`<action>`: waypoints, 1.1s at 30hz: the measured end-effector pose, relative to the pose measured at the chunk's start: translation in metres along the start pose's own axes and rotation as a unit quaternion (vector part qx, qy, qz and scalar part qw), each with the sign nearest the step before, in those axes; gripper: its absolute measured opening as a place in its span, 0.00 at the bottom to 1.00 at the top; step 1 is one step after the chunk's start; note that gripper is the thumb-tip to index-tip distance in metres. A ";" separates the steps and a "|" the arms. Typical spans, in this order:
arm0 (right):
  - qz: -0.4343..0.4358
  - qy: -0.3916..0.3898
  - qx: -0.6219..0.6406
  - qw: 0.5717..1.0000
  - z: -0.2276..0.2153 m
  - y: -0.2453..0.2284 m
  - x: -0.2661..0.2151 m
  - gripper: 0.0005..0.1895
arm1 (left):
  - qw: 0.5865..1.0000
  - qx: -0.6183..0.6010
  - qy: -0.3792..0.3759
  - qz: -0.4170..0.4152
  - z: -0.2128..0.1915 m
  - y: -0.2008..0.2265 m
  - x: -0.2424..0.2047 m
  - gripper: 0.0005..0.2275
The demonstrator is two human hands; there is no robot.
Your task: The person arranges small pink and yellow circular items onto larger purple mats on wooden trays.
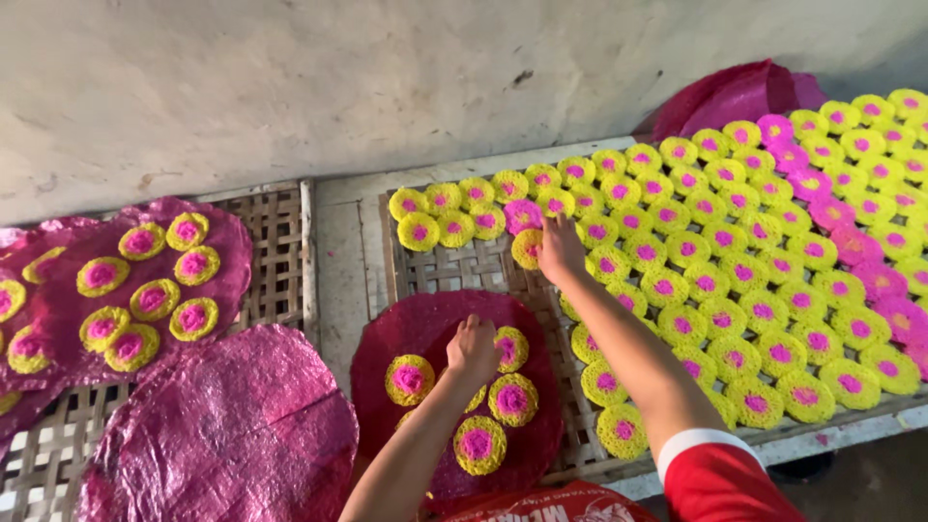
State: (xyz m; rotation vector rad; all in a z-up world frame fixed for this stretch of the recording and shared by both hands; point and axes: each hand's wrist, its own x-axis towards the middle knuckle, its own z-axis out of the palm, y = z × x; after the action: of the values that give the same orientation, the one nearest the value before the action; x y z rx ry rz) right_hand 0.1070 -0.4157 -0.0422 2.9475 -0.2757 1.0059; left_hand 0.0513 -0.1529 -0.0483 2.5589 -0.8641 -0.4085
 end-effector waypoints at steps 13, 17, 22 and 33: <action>0.416 -0.393 0.535 0.621 -0.106 -0.006 -0.121 0.34 | 0.906 -0.422 -0.034 -0.002 -0.018 0.022 -0.013 0.18; 0.434 -0.333 0.472 0.691 -0.076 0.014 -0.098 0.34 | 0.972 -0.075 0.208 -0.074 -0.051 -0.066 -0.015 0.27; 0.331 -0.339 0.365 0.801 -0.031 0.004 -0.071 0.29 | 0.976 0.035 0.139 -0.162 -0.062 -0.134 -0.017 0.22; 0.024 -0.012 0.148 0.989 -0.087 -0.041 -0.059 0.27 | 0.965 -0.055 0.208 -0.151 -0.125 -0.116 -0.049 0.15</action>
State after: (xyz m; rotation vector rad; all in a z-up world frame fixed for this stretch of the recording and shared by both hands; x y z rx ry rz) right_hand 0.0159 -0.3594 -0.0070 3.2340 -0.2154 1.1061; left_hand 0.1223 -0.0027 0.0143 2.5389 -0.2926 0.0040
